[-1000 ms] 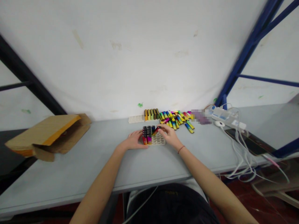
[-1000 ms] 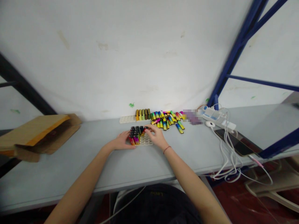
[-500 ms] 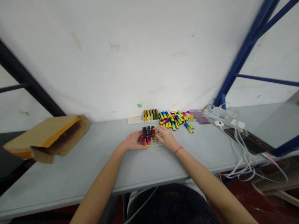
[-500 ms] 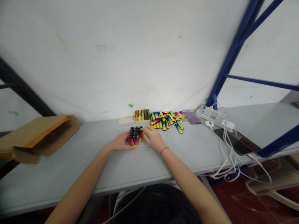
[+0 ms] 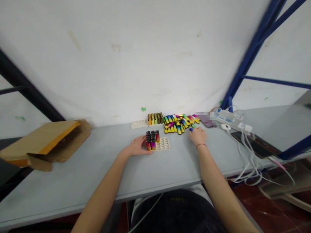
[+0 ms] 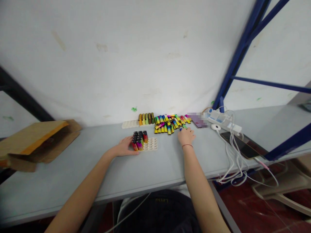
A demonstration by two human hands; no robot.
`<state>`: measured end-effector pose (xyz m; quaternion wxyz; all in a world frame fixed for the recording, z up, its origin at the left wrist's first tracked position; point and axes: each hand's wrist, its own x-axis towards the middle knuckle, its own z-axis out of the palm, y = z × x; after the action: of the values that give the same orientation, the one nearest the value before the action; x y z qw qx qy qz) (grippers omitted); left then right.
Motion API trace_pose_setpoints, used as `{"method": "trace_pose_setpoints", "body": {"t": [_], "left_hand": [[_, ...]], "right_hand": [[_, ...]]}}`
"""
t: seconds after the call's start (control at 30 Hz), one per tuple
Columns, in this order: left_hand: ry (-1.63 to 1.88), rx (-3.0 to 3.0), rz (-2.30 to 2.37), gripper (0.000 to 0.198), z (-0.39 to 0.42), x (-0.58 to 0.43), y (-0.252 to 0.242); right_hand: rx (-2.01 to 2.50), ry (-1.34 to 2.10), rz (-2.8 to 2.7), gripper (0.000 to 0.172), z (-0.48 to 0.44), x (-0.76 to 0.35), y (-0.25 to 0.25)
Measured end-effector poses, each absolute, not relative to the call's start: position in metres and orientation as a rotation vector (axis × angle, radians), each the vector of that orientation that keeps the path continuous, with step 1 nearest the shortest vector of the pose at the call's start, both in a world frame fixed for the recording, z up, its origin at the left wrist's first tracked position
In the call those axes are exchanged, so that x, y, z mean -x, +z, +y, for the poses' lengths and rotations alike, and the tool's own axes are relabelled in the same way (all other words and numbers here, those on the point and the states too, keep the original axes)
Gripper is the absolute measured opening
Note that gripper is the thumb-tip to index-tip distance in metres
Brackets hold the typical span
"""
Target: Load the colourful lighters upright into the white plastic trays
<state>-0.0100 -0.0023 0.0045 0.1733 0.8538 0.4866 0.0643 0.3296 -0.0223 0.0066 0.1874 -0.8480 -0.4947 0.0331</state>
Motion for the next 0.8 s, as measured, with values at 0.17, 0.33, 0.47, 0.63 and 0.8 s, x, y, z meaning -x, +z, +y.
{"method": "trace_pose_setpoints", "body": {"t": [0.17, 0.33, 0.47, 0.63, 0.8], "left_hand": [[0.189, -2.427, 1.368, 0.096, -0.001, 0.011, 0.002], [0.167, -2.430, 1.376, 0.096, 0.000, 0.011, 0.002], [0.148, -2.430, 1.385, 0.096, -0.002, 0.010, 0.004], [0.152, -2.428, 1.398, 0.097, -0.005, 0.009, 0.006], [0.150, -2.442, 1.414, 0.098, -0.003, 0.009, 0.003]], "right_hand": [[2.409, 0.116, -1.466, 0.038, -0.023, -0.327, 0.006], [2.402, 0.173, -1.596, 0.034, -0.022, -0.323, 0.008], [2.300, 0.266, -1.601, 0.039, -0.022, -0.314, 0.015], [2.088, 0.358, -1.700, 0.033, -0.020, -0.292, 0.018], [1.742, 0.464, -1.894, 0.025, -0.016, -0.277, 0.005]]}}
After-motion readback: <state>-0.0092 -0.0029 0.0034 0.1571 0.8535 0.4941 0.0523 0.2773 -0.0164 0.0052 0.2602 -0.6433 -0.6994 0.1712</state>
